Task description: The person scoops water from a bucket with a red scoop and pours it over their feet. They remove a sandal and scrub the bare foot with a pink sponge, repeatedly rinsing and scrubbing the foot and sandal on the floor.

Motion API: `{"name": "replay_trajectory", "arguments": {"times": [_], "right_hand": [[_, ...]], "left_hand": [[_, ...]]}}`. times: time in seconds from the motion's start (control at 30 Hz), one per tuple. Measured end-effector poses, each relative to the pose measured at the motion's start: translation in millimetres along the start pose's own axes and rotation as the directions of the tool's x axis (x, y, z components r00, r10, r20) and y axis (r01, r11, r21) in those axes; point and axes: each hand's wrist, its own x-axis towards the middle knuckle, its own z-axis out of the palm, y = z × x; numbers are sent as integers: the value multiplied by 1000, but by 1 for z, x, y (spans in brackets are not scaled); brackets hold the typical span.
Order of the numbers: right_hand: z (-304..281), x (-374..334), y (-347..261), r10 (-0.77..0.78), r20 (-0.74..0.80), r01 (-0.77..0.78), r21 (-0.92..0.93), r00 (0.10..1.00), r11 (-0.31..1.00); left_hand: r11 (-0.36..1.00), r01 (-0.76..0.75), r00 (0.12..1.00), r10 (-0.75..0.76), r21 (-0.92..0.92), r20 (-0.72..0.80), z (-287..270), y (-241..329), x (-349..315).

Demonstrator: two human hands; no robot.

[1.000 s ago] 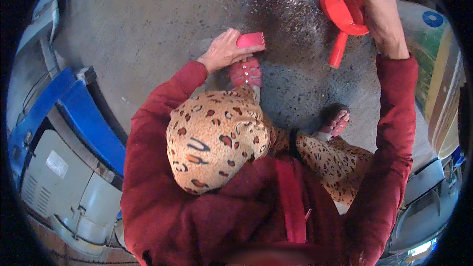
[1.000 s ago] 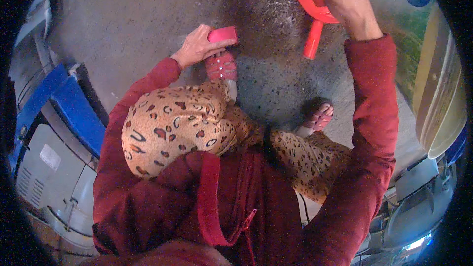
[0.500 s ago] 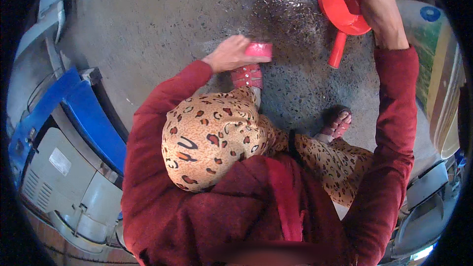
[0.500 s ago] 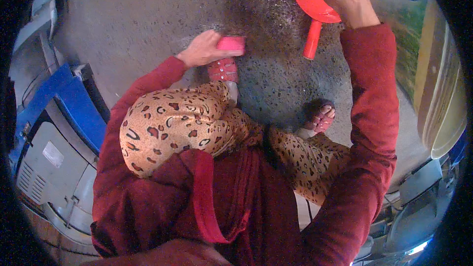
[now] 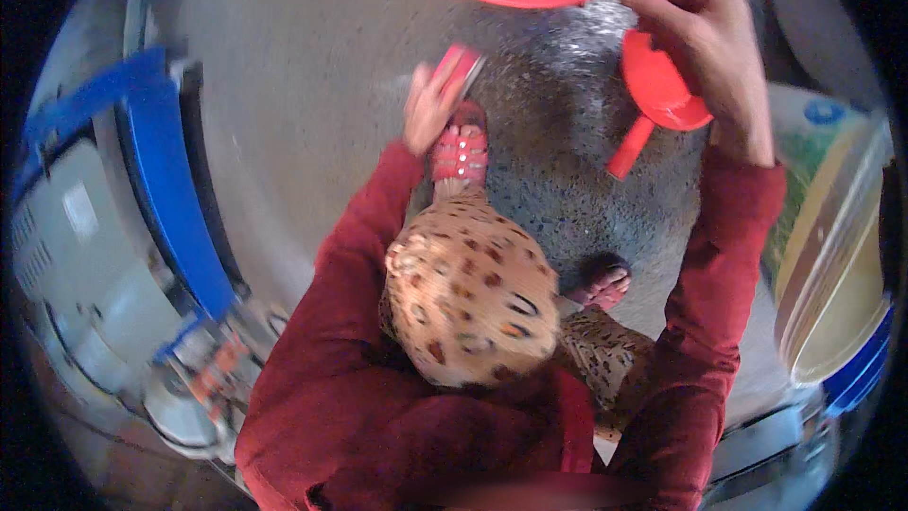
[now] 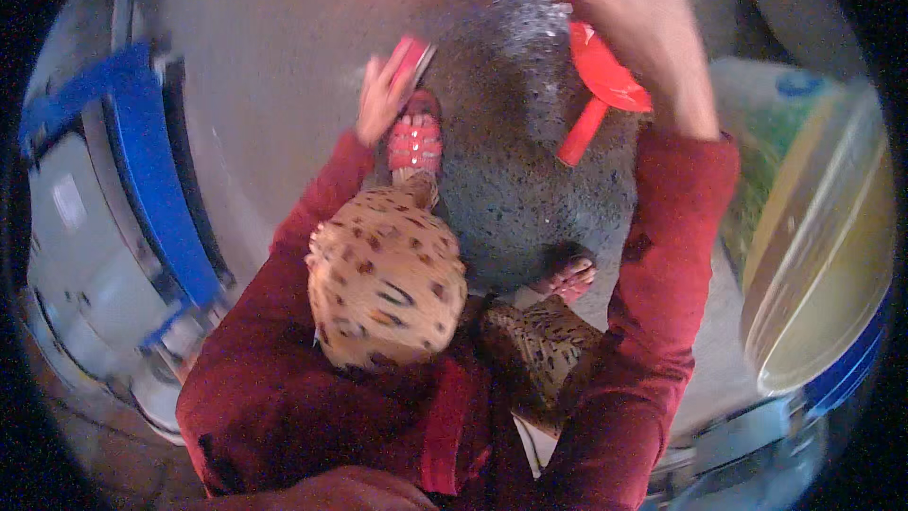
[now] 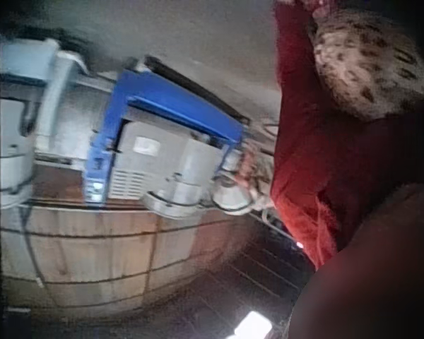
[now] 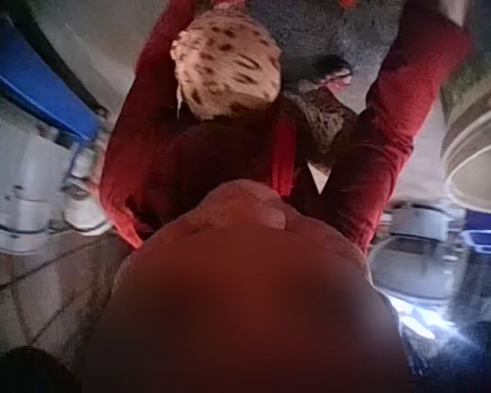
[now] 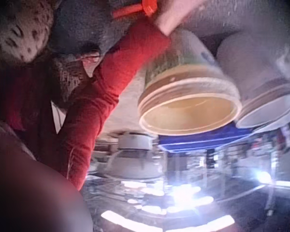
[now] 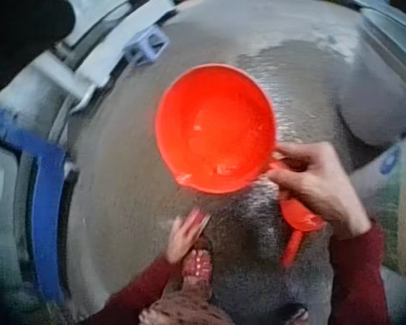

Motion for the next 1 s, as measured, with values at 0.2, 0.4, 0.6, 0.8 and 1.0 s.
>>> {"name": "replay_trajectory", "arguments": {"times": [0.2,0.4,0.6,0.8,1.0], "right_hand": [[-16,-7,-20,20,231,27,-200,973,979],[16,-22,13,-118,335,151,-75,935,986],[22,-35,34,-328,342,450,-388,881,804],[63,-44,27,-362,325,473,-398,874,786],[60,-32,15,-450,287,525,-297,846,798]], "left_hand": [[967,-8,982,-41,-256,-184,1,5,-53],[895,401,842,-444,-195,-306,17,-5,-211],[977,193,924,-212,-89,-317,11,33,-94],[949,219,964,-174,227,-202,16,38,-124],[984,103,951,-53,149,-305,35,13,-37]]}}
